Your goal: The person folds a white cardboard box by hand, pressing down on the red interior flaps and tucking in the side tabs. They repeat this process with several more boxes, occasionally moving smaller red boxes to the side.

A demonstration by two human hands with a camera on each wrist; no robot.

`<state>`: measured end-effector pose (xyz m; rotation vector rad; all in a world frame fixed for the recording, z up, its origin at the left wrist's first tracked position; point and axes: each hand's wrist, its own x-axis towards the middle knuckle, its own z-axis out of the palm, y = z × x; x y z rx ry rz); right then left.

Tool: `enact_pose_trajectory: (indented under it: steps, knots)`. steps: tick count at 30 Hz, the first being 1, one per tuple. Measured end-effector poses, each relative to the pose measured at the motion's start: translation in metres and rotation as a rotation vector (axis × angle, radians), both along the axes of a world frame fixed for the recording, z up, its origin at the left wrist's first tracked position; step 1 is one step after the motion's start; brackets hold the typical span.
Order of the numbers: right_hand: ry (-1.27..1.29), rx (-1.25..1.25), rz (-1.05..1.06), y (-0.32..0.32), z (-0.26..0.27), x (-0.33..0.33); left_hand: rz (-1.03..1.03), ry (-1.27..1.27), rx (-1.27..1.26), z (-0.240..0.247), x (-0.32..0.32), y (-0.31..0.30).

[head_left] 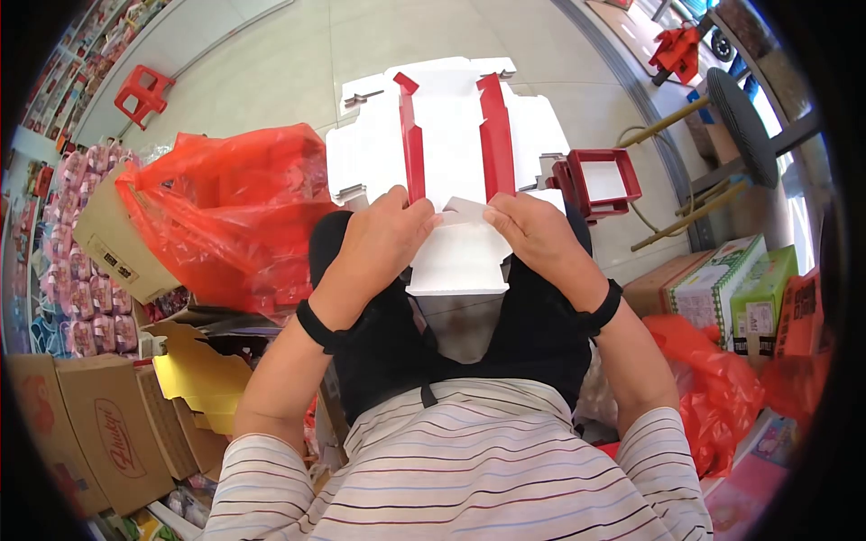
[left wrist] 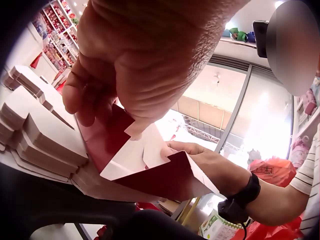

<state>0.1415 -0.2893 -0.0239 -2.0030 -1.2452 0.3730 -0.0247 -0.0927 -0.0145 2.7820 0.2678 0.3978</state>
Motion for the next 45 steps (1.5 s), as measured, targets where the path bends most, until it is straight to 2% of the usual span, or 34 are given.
enact_pose_trajectory:
  steps: [3,8,11,14,16,17,19,20,22,25,28,31,37,40,43,45]
  knots:
    - [-0.193,-0.092,-0.023,0.004,0.004,0.0,-0.019,-0.036,0.039,-0.001,0.003,0.004]
    - [-0.28,-0.122,-0.01,0.011,-0.001,0.0,0.038,0.061,0.028,0.003,0.005,0.004]
    - [-0.279,-0.177,0.005,0.013,-0.002,0.001,0.046,-0.266,0.231,0.002,0.012,0.001]
    - [-0.273,-0.272,0.099,0.012,0.004,0.005,-0.141,-0.203,0.202,0.001,0.015,-0.003]
    - [-0.179,0.055,0.095,-0.001,-0.011,0.002,-0.192,-0.161,0.22,-0.027,0.019,0.004]
    - [-0.117,-0.017,0.088,-0.001,-0.01,0.002,-0.213,-0.142,0.193,-0.029,0.019,0.006]
    - [-0.196,-0.18,0.138,0.009,-0.027,0.014,-0.196,-0.136,0.174,-0.032,0.025,0.007]
    - [-0.112,-0.021,0.091,0.007,-0.038,0.015,-0.182,-0.169,0.135,-0.038,0.027,0.004]
    - [-0.017,-0.173,0.074,0.007,-0.009,0.023,-0.181,-0.145,0.099,-0.024,0.038,0.002]
    - [0.234,0.043,0.136,-0.007,-0.015,0.022,-0.192,-0.202,0.045,-0.039,0.032,0.005]
    - [0.225,0.061,0.2,-0.015,-0.014,0.028,-0.179,-0.219,0.04,-0.033,0.031,0.003]
    - [0.15,0.001,0.175,-0.013,-0.014,0.024,-0.185,-0.222,0.032,-0.035,0.031,0.004]
    - [-0.223,-0.069,0.074,-0.001,-0.012,0.013,-0.204,-0.212,0.034,-0.034,0.03,0.005]
    - [-0.224,-0.035,0.062,0.0,-0.019,0.012,-0.244,-0.27,-0.019,-0.019,0.028,0.002]
    - [-0.196,-0.04,0.067,-0.001,-0.019,0.014,-0.123,-0.37,-0.017,0.008,0.013,-0.002]
    - [-0.196,-0.044,0.08,-0.001,-0.02,0.015,-0.049,-0.309,-0.17,-0.007,-0.008,0.016]
